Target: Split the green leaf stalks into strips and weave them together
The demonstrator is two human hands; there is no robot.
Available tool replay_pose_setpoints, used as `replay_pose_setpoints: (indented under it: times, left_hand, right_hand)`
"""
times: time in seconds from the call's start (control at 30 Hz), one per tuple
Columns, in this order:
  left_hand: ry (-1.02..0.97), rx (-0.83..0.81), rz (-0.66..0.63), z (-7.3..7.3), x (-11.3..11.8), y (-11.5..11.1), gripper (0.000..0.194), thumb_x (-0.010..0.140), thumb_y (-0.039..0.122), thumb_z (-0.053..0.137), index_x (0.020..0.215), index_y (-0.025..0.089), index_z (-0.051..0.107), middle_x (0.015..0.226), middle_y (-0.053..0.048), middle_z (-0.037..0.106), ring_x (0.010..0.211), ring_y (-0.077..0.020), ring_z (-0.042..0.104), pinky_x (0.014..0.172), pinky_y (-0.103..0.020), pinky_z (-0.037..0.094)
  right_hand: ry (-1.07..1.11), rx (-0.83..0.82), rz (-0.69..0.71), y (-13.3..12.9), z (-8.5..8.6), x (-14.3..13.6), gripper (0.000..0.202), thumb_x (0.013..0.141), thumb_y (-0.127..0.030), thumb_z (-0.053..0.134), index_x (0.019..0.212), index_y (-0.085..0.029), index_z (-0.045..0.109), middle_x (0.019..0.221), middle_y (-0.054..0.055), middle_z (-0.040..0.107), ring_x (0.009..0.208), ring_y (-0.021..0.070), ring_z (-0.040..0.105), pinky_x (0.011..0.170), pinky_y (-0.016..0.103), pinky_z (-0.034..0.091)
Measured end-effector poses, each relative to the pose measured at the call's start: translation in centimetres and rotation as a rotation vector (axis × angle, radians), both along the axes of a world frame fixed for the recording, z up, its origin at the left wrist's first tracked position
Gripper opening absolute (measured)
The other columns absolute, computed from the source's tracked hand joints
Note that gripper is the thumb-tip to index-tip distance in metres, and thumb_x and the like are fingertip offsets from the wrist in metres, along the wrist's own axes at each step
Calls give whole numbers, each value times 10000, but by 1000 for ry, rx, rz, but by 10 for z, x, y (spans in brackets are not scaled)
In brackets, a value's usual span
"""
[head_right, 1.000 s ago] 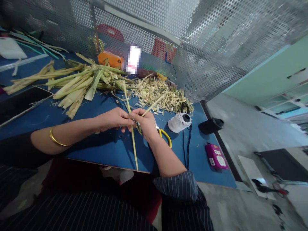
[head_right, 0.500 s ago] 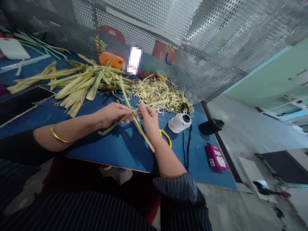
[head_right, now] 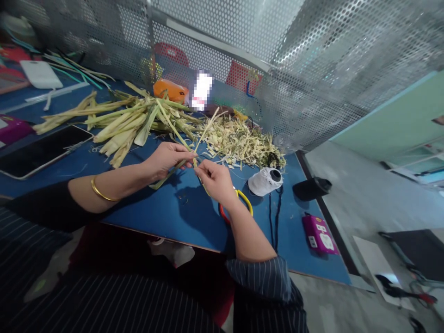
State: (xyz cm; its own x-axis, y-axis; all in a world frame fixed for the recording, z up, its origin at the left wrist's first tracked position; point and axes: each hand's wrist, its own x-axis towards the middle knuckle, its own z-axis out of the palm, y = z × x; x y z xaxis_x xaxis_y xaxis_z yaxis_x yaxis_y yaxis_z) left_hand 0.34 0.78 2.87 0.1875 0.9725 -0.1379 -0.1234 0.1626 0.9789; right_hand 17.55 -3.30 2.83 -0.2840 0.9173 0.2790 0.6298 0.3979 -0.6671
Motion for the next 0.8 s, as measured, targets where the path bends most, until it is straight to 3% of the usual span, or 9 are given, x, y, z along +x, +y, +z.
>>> replay_pose_setpoints:
  times: [0.07,0.17,0.23,0.3,0.47,0.53,0.67,0.8]
  left_hand:
    - [-69,-52,3,-2,0,2,150,722,224,774,663,109,697,623,-60,682,549,-104,629,551,-220,477]
    - [-206,-75,-34,2,-1,3,121,737,214,766,749,107,710,776,-83,734,686,-133,694,674,-236,535]
    - [-276,-52,-34,6,-1,1,76,757,165,739,775,97,709,827,-91,744,727,-131,701,743,-245,547]
    - [-316,-28,-30,10,0,-3,48,771,136,712,784,89,704,841,-97,747,737,-129,699,765,-252,550]
    - [-311,60,-33,7,4,-7,118,743,173,739,825,93,709,861,-99,751,786,-148,702,770,-261,552]
    - [-294,98,-1,4,4,-4,158,721,181,754,846,93,712,856,-94,750,768,-149,701,771,-273,554]
    - [-284,121,92,3,2,3,117,713,142,728,813,89,696,783,-77,743,693,-145,692,766,-303,564]
    - [-237,90,106,2,1,5,112,723,128,700,828,91,694,768,-71,742,657,-136,684,719,-286,562]
  right_hand:
    - [-132,176,-136,-2,0,1,256,900,-346,510,717,-193,604,624,3,578,585,132,485,598,265,368]
    - [-237,564,-370,-8,1,-2,202,907,-337,517,939,-198,661,956,100,661,886,219,584,807,356,416]
    - [-199,672,-360,-13,0,-5,195,906,-339,531,943,-204,666,992,107,655,964,231,577,880,380,408]
    - [-90,538,-253,-15,-3,-11,193,913,-339,526,877,-206,661,914,76,661,909,203,591,845,346,430]
    - [358,-210,15,-14,-13,-27,226,889,-393,532,809,-194,603,718,3,643,692,147,612,670,274,458]
    - [514,-388,53,-17,-14,-32,256,895,-405,507,770,-194,580,573,-41,562,520,110,553,563,245,430]
    - [505,-445,40,-26,-11,-35,311,900,-428,497,703,-194,552,429,-95,400,337,64,363,426,217,315]
    - [277,-329,36,-29,-9,-33,326,923,-410,473,702,-194,575,456,-75,454,364,64,394,438,213,319]
